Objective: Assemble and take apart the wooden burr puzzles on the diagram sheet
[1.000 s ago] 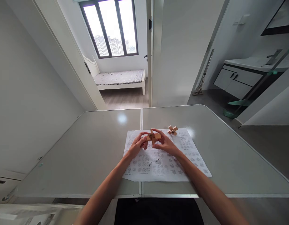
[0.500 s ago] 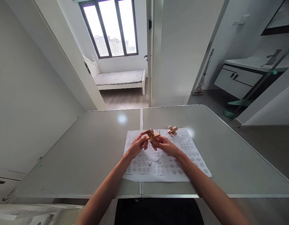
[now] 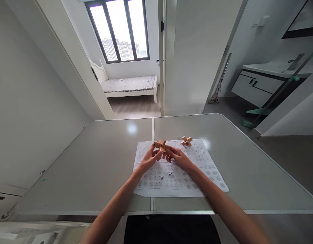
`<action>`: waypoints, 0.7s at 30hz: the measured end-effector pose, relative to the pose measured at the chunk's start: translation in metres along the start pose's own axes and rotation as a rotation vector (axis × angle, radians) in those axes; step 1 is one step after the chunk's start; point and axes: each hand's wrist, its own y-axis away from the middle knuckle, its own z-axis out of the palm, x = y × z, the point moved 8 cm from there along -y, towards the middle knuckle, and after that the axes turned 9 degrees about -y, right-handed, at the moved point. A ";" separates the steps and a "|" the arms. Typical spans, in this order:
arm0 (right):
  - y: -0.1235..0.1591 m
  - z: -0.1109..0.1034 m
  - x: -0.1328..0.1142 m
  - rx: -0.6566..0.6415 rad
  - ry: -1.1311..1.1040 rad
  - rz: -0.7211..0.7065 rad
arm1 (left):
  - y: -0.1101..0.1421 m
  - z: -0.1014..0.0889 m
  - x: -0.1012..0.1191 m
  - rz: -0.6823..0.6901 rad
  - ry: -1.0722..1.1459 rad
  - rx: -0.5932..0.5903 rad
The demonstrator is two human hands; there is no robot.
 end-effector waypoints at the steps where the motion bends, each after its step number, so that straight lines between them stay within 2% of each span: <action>1: 0.000 0.001 0.000 -0.005 0.003 0.002 | 0.001 0.000 0.000 0.007 -0.032 -0.001; 5: 0.001 0.004 0.000 -0.024 0.003 0.017 | 0.002 -0.005 -0.002 0.007 -0.063 0.033; 11: 0.000 0.007 0.010 -0.045 0.048 0.052 | 0.000 -0.002 -0.002 0.012 -0.058 0.022; 16: 0.000 0.000 0.009 0.027 0.085 0.029 | 0.000 -0.002 -0.019 -0.066 -0.005 0.095; 21: 0.001 0.000 0.002 0.055 0.090 0.005 | -0.002 -0.001 -0.025 -0.069 0.103 0.099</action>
